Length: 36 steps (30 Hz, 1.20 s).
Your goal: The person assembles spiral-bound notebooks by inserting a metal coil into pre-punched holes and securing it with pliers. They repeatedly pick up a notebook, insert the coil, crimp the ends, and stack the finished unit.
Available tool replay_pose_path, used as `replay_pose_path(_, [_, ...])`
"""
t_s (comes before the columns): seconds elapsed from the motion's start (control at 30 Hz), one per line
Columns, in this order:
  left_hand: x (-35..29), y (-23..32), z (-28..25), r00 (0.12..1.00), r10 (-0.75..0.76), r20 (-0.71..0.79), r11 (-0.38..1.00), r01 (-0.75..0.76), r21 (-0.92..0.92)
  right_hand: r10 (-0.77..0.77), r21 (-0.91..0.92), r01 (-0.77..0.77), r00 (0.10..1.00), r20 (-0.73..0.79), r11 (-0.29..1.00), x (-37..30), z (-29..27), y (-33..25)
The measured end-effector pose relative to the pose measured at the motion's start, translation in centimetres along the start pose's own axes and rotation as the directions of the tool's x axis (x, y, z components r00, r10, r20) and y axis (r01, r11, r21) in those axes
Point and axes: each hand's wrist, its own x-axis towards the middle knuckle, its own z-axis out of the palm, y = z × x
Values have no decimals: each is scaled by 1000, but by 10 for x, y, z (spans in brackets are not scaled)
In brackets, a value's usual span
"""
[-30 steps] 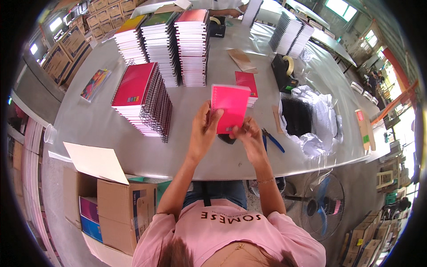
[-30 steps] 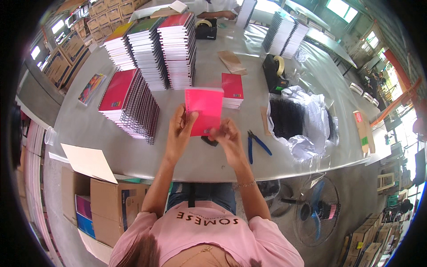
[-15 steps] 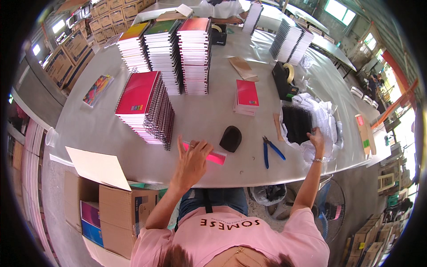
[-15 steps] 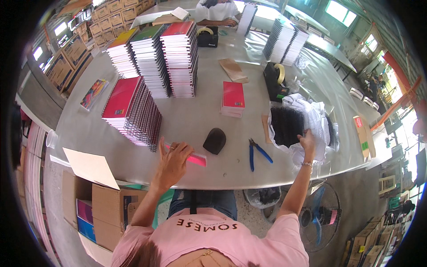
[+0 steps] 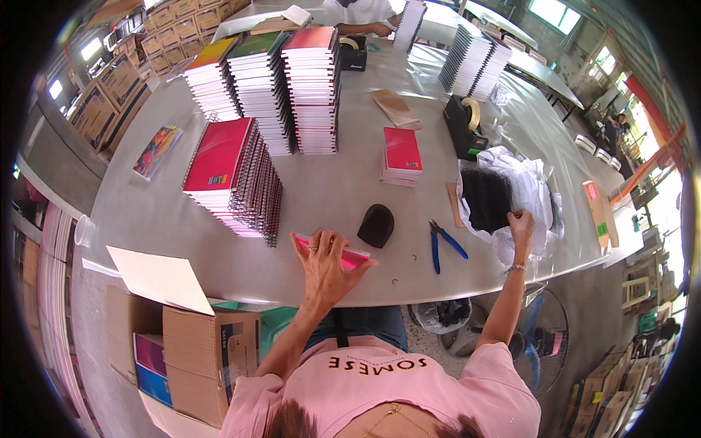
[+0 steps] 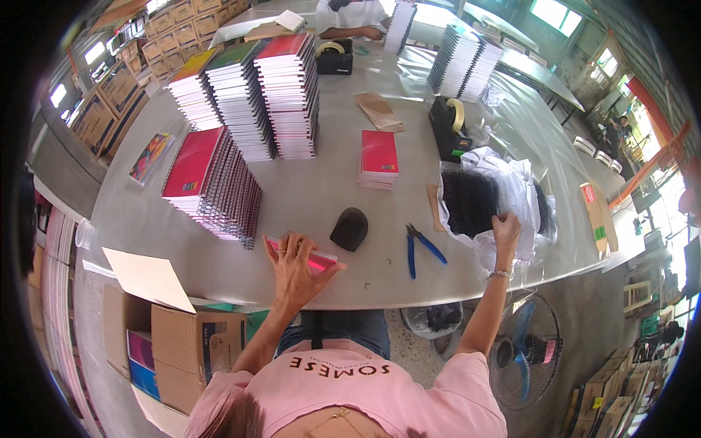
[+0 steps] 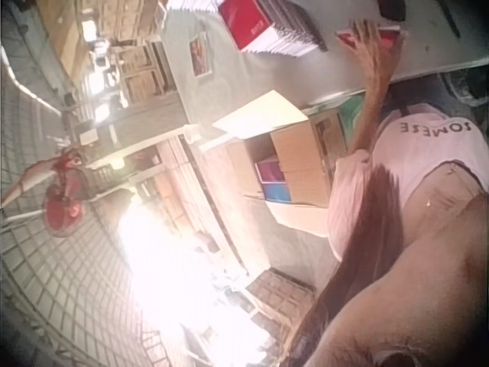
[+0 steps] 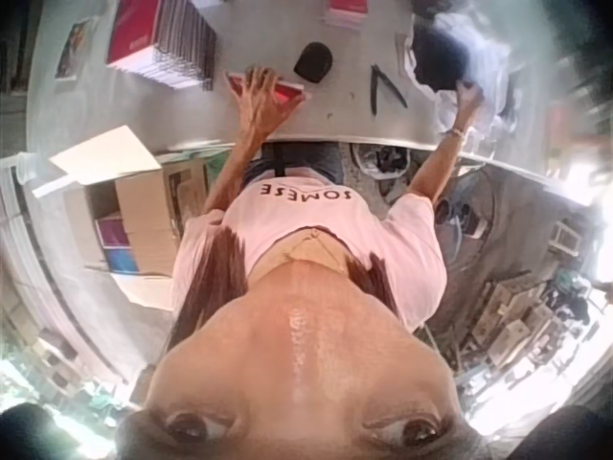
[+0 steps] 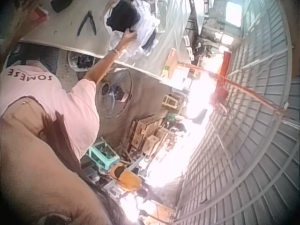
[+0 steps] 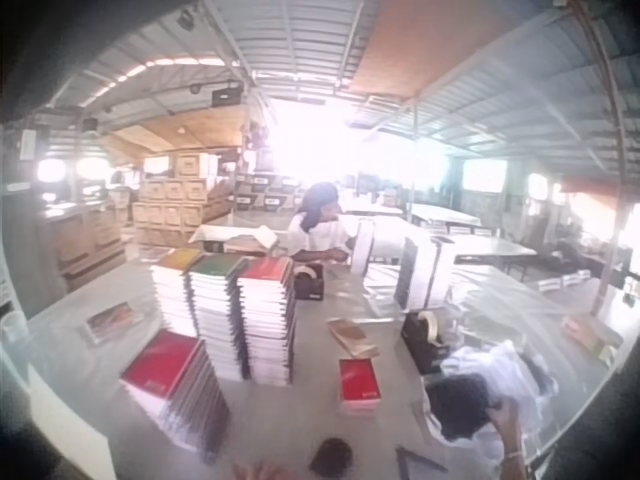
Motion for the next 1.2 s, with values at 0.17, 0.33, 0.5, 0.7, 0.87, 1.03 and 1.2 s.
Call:
replay_pose_path(0.17, [1,1,3,1000,-17,-9,1000,17,19,-37,109,62,976,-216,992,-2,-2,-1])
replay_pose_path(0.33, [2,4,3,1000,-25,-11,999,25,34,-2,91,38,931,-366,995,-4,-6,-6])
replay_pose_path(0.5, [4,6,-1,999,21,-39,1000,-20,16,-30,105,92,876,-482,990,-6,-10,-4])
replay_pose_path(0.7, [3,2,6,999,-29,-20,1000,29,3,253,873,55,947,-199,484,-9,-18,-29])
replay_pose_path(0.87, [2,1,4,999,-21,-29,999,21,26,-7,994,-112,994,112,-10,-45,-48,-100])
replay_pose_path(1.03, [3,7,2,999,-15,-52,1000,16,19,-314,941,-144,918,242,305,-98,-58,-186])
replay_pose_path(1.2, [3,6,1,999,-18,-45,1000,17,-10,-555,813,-155,659,508,561,-147,-36,-236])
